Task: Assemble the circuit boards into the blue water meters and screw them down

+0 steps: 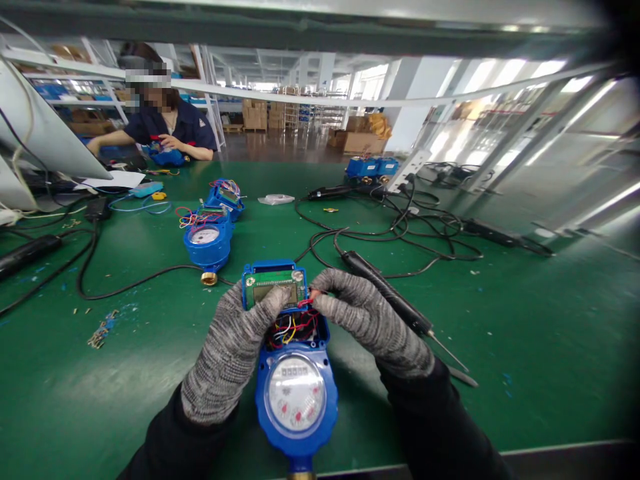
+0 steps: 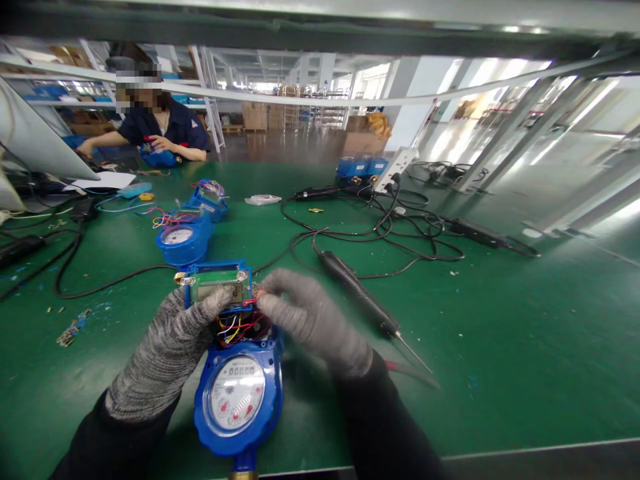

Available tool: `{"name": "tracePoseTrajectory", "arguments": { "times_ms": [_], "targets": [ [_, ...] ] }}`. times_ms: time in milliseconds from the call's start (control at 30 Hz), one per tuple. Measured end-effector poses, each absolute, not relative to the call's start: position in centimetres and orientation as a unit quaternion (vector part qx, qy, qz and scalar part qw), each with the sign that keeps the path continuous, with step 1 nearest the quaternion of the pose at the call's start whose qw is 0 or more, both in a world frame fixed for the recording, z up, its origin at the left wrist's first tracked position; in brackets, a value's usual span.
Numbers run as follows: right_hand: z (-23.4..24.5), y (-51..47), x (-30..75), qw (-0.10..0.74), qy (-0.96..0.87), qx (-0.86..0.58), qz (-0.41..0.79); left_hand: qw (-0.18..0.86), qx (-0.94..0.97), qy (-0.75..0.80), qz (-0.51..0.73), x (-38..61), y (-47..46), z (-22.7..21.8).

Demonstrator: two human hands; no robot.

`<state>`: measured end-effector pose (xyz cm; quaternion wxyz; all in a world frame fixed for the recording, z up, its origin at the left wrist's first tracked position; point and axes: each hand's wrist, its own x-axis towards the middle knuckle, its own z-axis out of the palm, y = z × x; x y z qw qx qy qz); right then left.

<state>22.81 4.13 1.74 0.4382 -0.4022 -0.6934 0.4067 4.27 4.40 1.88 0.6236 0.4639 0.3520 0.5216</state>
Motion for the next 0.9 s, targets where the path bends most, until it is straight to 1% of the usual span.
{"name": "tracePoseTrajectory", "arguments": {
  "times_ms": [233,467,633,700,800,900],
  "targets": [
    [1.3,4.2,22.3,0.467,-0.69,-0.417,0.364,0.591,0.484,0.365,0.532,4.5,4.3,2.0],
    [0.7,4.6,22.5,0.467,-0.683,-0.405,0.389,0.637,0.44,0.327,0.543,4.4,4.3,1.7],
    [0.6,4.5,22.2,0.479,-0.687,-0.401,0.371,0.587,0.463,0.368,0.552,4.6,4.2,1.8],
    [0.7,4.3,21.7,0.493,-0.689,-0.406,0.342,0.558,0.48,0.39,0.553,4.8,4.1,1.9],
    [0.9,4.0,21.1,0.509,-0.699,-0.445,0.235,0.498,0.497,0.435,0.562,5.2,3.9,2.2],
    [0.9,3.8,20.8,0.495,-0.709,-0.472,0.17,0.462,0.504,0.457,0.569,5.5,3.7,2.3]
  ]
}}
